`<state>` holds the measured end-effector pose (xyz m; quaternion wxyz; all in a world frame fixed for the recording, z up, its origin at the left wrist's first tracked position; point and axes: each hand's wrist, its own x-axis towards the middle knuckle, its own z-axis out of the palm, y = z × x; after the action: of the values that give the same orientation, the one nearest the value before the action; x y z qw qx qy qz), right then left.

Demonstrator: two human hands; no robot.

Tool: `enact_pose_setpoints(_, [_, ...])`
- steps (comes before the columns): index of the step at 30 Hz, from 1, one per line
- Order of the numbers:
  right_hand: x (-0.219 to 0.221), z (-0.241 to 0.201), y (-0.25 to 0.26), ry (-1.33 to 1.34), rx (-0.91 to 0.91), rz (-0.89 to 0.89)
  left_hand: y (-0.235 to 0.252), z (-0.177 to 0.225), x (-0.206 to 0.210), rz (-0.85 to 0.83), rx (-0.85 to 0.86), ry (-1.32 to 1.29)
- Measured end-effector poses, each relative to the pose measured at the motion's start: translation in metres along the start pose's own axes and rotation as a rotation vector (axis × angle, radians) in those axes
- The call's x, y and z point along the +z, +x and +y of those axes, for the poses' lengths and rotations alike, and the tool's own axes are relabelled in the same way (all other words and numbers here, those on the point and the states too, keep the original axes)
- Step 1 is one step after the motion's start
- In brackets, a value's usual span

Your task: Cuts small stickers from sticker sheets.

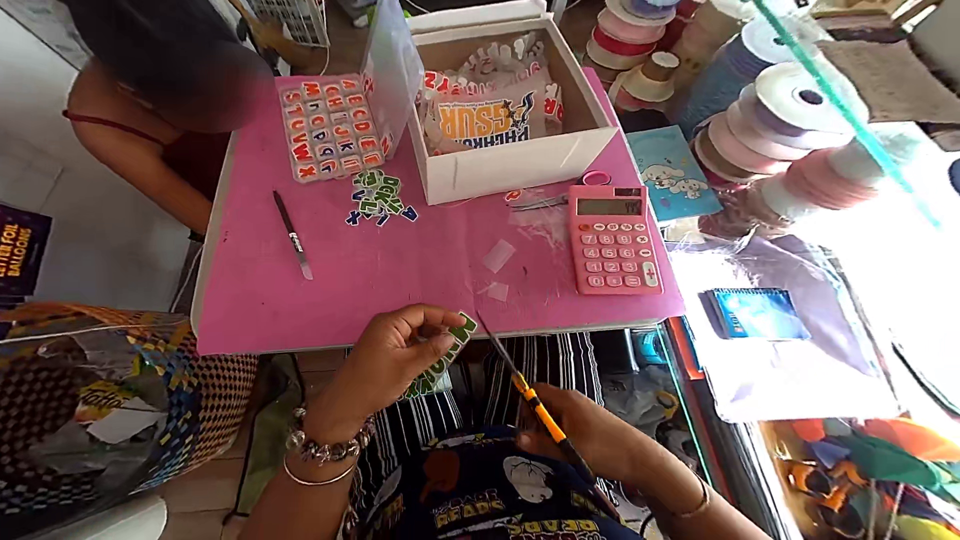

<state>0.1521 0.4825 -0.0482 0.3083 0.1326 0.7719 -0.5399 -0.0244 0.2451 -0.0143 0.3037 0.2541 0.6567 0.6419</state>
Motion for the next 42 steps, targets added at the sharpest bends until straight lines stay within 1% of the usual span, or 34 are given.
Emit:
enact_pose_setpoints(1, [0.0,0.004,-0.002,-0.033,0.048,-0.022,0.001,0.001,-0.002,-0.008,-0.016,0.018])
enact_pose_setpoints(3, [0.0,0.006,-0.004,-0.062,0.068,-0.024,0.003,0.003,-0.003,-0.04,-0.046,0.05])
enact_pose_setpoints(9, [0.001,-0.005,-0.003,0.001,-0.009,-0.007,0.009,0.011,0.0,-0.133,-0.079,0.186])
enact_pose_setpoints(15, [0.004,-0.01,-0.001,0.033,0.032,-0.022,0.007,0.011,0.003,-0.128,-0.083,0.204])
enact_pose_setpoints(24, [0.006,-0.01,-0.002,0.053,0.027,0.0,0.008,0.006,0.003,-0.135,-0.074,0.194])
enact_pose_setpoints(38, [0.006,-0.009,-0.002,-0.037,0.058,0.056,0.007,0.012,0.003,-0.166,-0.09,0.199])
enact_pose_setpoints(40, [0.005,-0.008,-0.002,-0.042,0.064,0.053,0.009,0.013,0.0,-0.136,-0.07,0.225])
enact_pose_setpoints(42, [0.005,-0.006,-0.002,-0.051,0.078,0.048,0.014,0.017,-0.008,-0.039,-0.018,0.353])
